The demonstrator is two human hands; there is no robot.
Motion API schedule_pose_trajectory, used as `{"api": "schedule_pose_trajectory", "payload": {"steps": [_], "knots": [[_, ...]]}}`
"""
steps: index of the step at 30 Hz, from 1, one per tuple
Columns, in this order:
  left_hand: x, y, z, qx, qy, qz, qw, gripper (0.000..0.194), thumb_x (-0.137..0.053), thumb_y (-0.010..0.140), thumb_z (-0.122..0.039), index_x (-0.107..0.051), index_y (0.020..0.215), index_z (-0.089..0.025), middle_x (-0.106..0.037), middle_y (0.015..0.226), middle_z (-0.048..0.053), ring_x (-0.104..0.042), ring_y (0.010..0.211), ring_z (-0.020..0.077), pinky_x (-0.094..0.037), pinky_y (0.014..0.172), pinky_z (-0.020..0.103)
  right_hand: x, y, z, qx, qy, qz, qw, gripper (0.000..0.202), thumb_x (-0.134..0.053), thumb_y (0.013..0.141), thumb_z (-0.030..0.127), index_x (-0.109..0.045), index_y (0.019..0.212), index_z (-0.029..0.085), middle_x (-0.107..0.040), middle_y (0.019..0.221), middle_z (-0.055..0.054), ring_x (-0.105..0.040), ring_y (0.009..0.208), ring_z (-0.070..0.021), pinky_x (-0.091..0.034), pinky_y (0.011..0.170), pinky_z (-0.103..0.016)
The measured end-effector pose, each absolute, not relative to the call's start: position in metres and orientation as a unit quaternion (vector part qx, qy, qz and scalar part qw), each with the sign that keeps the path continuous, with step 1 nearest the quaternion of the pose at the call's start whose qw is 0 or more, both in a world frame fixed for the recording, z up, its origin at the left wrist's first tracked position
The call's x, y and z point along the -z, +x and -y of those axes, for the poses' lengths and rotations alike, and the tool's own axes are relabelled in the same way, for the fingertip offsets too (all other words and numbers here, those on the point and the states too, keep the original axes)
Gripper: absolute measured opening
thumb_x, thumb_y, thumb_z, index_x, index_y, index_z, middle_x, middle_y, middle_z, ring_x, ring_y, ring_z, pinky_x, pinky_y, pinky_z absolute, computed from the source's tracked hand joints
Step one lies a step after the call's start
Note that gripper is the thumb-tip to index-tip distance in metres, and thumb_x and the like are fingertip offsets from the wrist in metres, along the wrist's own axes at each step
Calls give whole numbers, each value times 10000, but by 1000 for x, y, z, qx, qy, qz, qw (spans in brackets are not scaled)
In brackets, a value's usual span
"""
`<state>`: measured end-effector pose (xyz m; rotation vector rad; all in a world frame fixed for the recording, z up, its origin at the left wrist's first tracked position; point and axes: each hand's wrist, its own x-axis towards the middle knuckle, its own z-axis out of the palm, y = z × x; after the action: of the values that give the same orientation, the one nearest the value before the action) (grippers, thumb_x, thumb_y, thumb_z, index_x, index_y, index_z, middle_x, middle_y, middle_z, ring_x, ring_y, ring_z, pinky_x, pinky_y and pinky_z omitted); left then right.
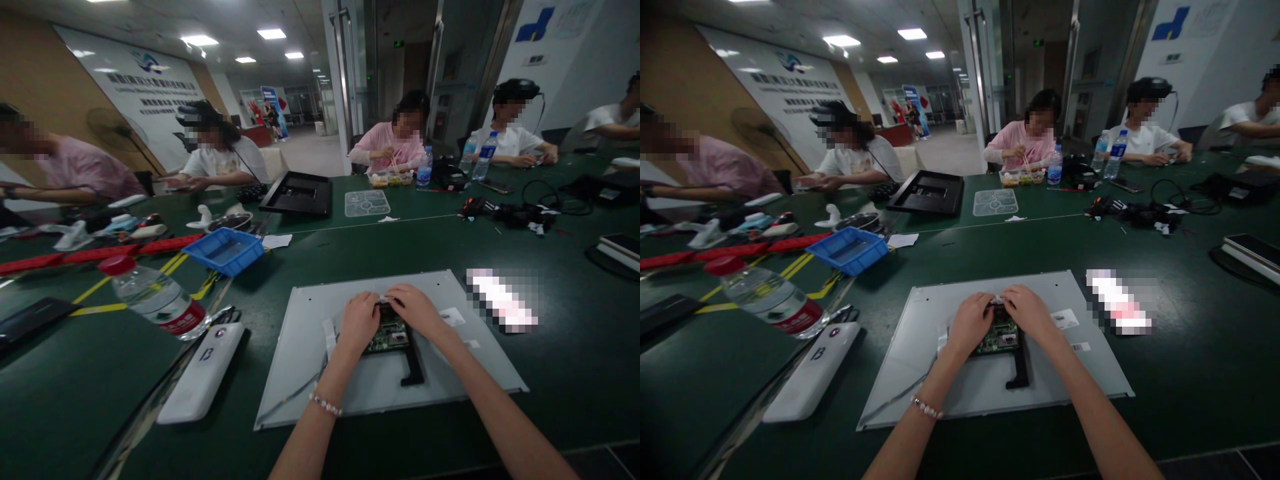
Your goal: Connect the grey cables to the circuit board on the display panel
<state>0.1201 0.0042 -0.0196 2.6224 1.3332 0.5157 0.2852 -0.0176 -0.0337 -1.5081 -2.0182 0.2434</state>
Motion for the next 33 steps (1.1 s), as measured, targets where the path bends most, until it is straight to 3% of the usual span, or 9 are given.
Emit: {"api": "schedule_pose_trajectory", "payload": {"steps": [13, 24, 33], "knots": [[21, 120, -5, -174, 882, -428, 88, 280, -439, 830, -88, -574, 1055, -185, -595, 1024, 60, -532, 980, 185, -401, 899, 324, 22, 334, 29, -82, -637, 690, 333, 230, -487, 819, 204, -673, 955, 198, -663, 1001, -64, -592, 944, -198, -442, 876, -355], [22, 120, -5, -187, 889, -407, 92, 344, -417, 807, -22, -585, 1060, -184, -579, 1080, 55, -498, 1042, 184, -382, 942, 333, 35, 381, 63, -239, -639, 696, 225, 309, -574, 677, 187, -660, 973, 208, -647, 985, -72, -628, 832, -192, -494, 724, -309], [16, 119, -3, -175, 883, -433, 51, 308, -428, 818, -52, -569, 1047, -202, -551, 1128, 55, -476, 1063, 199, -350, 947, 364, 29, 367, 70, -315, -640, 645, 273, 132, -554, 736, 237, -666, 801, 213, -687, 779, -32, -638, 731, -174, -493, 661, -285]]}}
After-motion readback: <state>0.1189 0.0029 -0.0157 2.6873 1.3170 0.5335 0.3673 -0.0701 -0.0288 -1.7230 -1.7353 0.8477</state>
